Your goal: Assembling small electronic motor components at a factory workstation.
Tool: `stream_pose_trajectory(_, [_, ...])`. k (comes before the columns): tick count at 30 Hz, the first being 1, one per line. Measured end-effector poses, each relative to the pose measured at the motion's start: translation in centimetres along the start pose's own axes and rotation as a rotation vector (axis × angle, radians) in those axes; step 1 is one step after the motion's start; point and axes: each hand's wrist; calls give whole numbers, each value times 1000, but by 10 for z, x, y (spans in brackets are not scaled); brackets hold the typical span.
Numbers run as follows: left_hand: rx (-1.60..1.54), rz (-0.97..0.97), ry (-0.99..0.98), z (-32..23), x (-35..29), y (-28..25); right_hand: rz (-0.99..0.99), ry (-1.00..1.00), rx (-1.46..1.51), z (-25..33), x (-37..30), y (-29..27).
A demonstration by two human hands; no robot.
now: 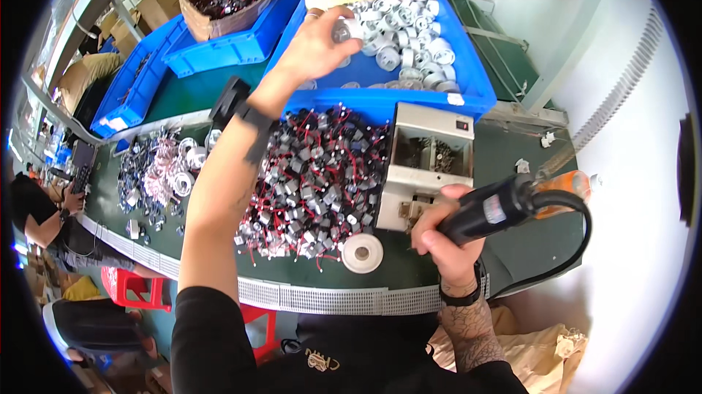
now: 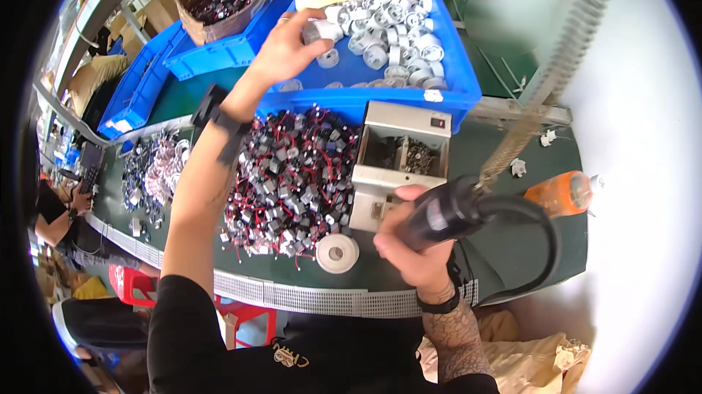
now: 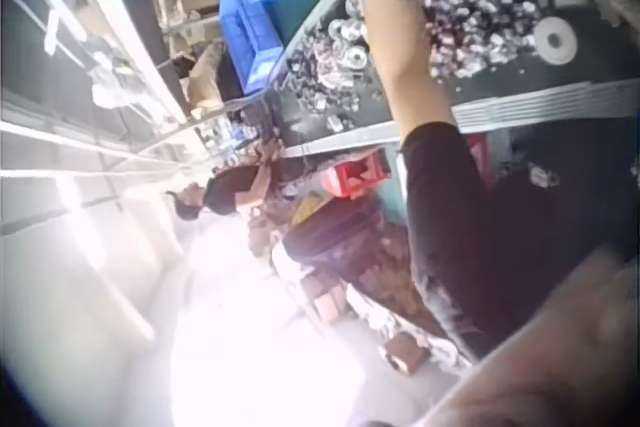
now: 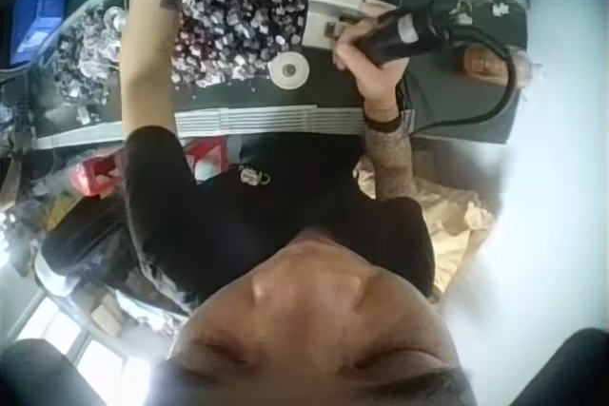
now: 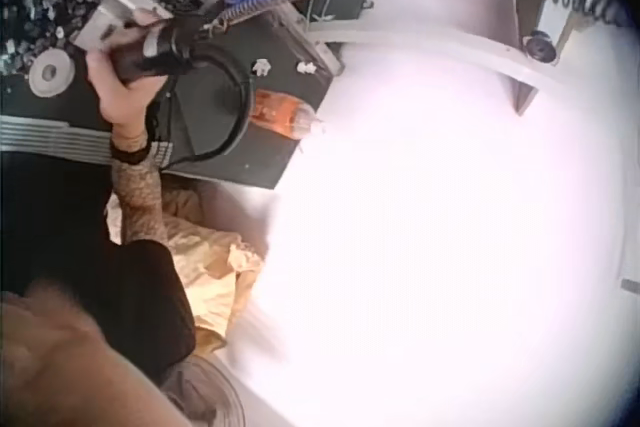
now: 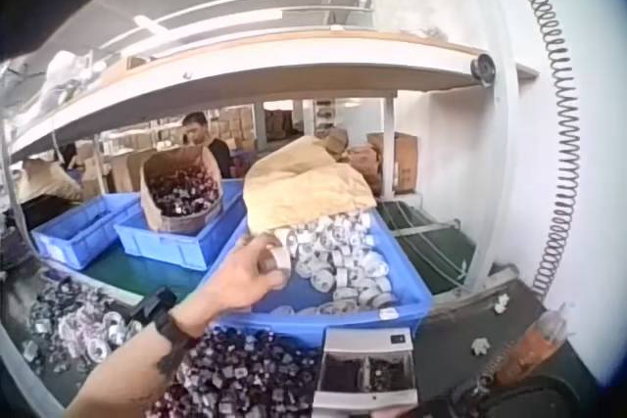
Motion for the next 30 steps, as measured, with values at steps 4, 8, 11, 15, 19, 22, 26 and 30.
stream_pose_trajectory(4, [-428, 271, -305, -117, -93, -71, -63, 9, 66, 7, -2, 2])
stream_pose_trajectory(8, [-444, 324, -112, -166, -217, -67, -8, -15, 104, 7, -5, 7])
stream_pose_trajectory(11, [-527, 231, -256, -175, -273, -45, -19, 8, 82, 6, -7, 11])
stream_pose_trajectory(15, [-482, 137, -290, -181, -283, -40, -6, 26, 47, 4, -5, 13])
stream_pose_trajectory(19, [-211, 405, -186, -190, -263, -64, -6, 37, 16, 0, -5, 12])
stream_pose_trajectory(22, [31, 504, -215, -208, -259, -97, 7, 25, 17, 0, -5, 10])
stream_pose_trajectory(26, [-65, 386, -308, -196, -259, -116, -25, -12, 41, 4, -7, 12])
stream_pose_trajectory(30, [156, 34, -433, -133, -250, -104, -9, 1, 47, 4, -9, 12])
Point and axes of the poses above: each hand's wrist, its own x-axis towards the middle knuckle, its own y-axis out of the palm, z = x × y, and after that the axes turned 6 degrees about -z, right-handed
